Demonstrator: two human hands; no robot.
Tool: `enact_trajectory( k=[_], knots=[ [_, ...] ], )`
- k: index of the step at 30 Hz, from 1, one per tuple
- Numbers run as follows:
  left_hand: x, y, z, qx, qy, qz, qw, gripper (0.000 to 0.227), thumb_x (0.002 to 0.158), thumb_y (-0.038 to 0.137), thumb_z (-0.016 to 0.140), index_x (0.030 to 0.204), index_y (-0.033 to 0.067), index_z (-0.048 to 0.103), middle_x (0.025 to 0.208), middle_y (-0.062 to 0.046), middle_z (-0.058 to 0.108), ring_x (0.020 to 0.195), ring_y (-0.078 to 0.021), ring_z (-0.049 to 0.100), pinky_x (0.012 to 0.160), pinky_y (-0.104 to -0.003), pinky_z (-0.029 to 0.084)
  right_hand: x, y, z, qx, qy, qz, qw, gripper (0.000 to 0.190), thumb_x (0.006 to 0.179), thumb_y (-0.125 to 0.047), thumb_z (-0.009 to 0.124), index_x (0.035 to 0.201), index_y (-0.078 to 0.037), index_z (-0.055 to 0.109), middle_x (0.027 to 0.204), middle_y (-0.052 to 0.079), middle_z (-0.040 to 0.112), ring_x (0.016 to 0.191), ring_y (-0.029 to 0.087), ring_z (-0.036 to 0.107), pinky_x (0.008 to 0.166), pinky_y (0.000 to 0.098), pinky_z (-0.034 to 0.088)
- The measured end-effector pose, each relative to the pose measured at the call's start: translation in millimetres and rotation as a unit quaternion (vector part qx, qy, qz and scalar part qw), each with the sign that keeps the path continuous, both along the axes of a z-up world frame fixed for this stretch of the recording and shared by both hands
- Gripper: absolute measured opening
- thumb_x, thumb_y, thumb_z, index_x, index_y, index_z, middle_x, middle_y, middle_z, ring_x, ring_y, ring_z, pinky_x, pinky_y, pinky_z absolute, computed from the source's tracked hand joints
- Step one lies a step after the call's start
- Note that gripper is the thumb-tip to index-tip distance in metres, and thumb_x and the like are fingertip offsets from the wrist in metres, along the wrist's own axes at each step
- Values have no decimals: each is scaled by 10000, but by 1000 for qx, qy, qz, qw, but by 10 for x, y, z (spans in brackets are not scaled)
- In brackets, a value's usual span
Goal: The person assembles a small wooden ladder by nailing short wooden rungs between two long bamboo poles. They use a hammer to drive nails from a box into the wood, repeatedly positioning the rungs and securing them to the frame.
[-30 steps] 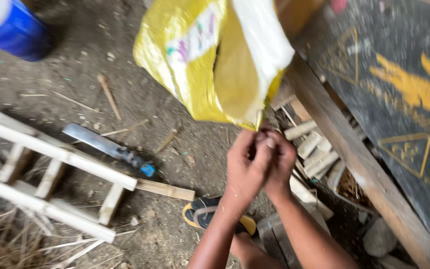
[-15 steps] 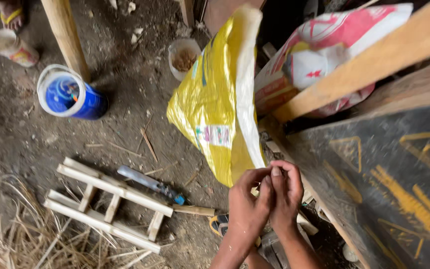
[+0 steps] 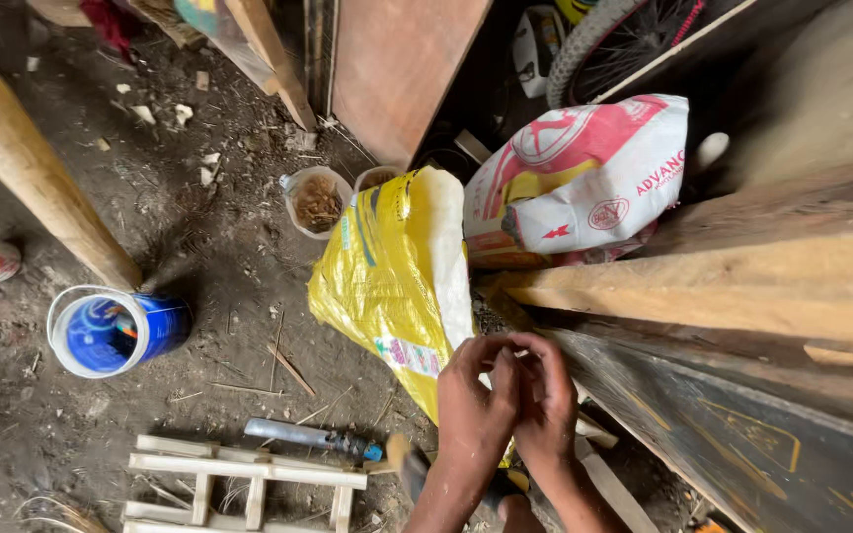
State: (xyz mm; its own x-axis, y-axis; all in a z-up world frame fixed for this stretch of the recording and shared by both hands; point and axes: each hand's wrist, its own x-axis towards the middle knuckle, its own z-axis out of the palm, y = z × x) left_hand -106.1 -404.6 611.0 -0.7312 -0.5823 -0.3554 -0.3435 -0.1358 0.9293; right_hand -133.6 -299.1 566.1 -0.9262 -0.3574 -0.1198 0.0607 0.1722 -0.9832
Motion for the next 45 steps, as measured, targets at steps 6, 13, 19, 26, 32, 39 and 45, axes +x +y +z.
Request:
enact_trajectory(
  k=[6,13,19,26,32,39,45],
  knots=[
    [-613,-379,-413,-33,-3,-92,995,188,891,122,622,1001,9,724,934,-192,744,861,-337,741,758,-398,580,-375,-322,-183,131,20,-60,989,571,810,125,641,1344,-55,544,1150,62,642,986,150,646,820,258,535],
    [-1015,-1070,-873,-65,-11,-187,980,156,901,125,652,987,13,718,939,-186,740,830,-342,728,730,-406,581,-607,-1074,-399,208,-30,-137,968,619,835,180,581,1402,-66,543,1170,83,714,1067,179,715,884,298,567],
    [-1755,-1236,-823,5,7,-263,965,178,901,125,643,1025,18,713,918,-166,750,791,-295,766,726,-381,602,-1079,-1421,-289,92,13,-255,963,588,851,168,571,1405,-28,541,1228,114,699,1132,199,713,1001,307,556],
    [-2646,-1000,-685,-71,83,-305,946,237,890,104,646,1099,1,686,1023,-171,725,901,-306,734,774,-395,602,-1933,-1063,-676,257,133,-341,894,558,903,-92,697,1421,12,518,1377,192,588,1276,302,569,1087,404,443],
    [-3161,-847,-691,-137,119,-342,922,248,878,108,641,1103,6,669,1011,-179,726,940,-343,704,826,-418,569,-2780,-612,-1668,458,107,-542,697,870,741,-342,826,1368,148,474,1369,316,501,1205,433,524,1042,519,446],
    [-3776,-634,-981,-252,76,-422,868,540,857,139,676,1343,-27,509,1250,-246,603,1173,-406,571,1019,-475,483,-2798,-723,-2161,358,20,-510,782,602,909,-424,719,1277,43,621,1231,259,619,1297,430,466,1161,553,386],
    [-4515,-90,-1357,-470,221,-528,672,895,697,67,663,1546,90,380,1523,-122,462,1388,-358,413,1111,-523,370,-3001,-635,-2176,476,114,-563,666,909,785,-402,816,1360,211,466,1324,376,514,1279,466,426,1049,524,364]
  ],
)
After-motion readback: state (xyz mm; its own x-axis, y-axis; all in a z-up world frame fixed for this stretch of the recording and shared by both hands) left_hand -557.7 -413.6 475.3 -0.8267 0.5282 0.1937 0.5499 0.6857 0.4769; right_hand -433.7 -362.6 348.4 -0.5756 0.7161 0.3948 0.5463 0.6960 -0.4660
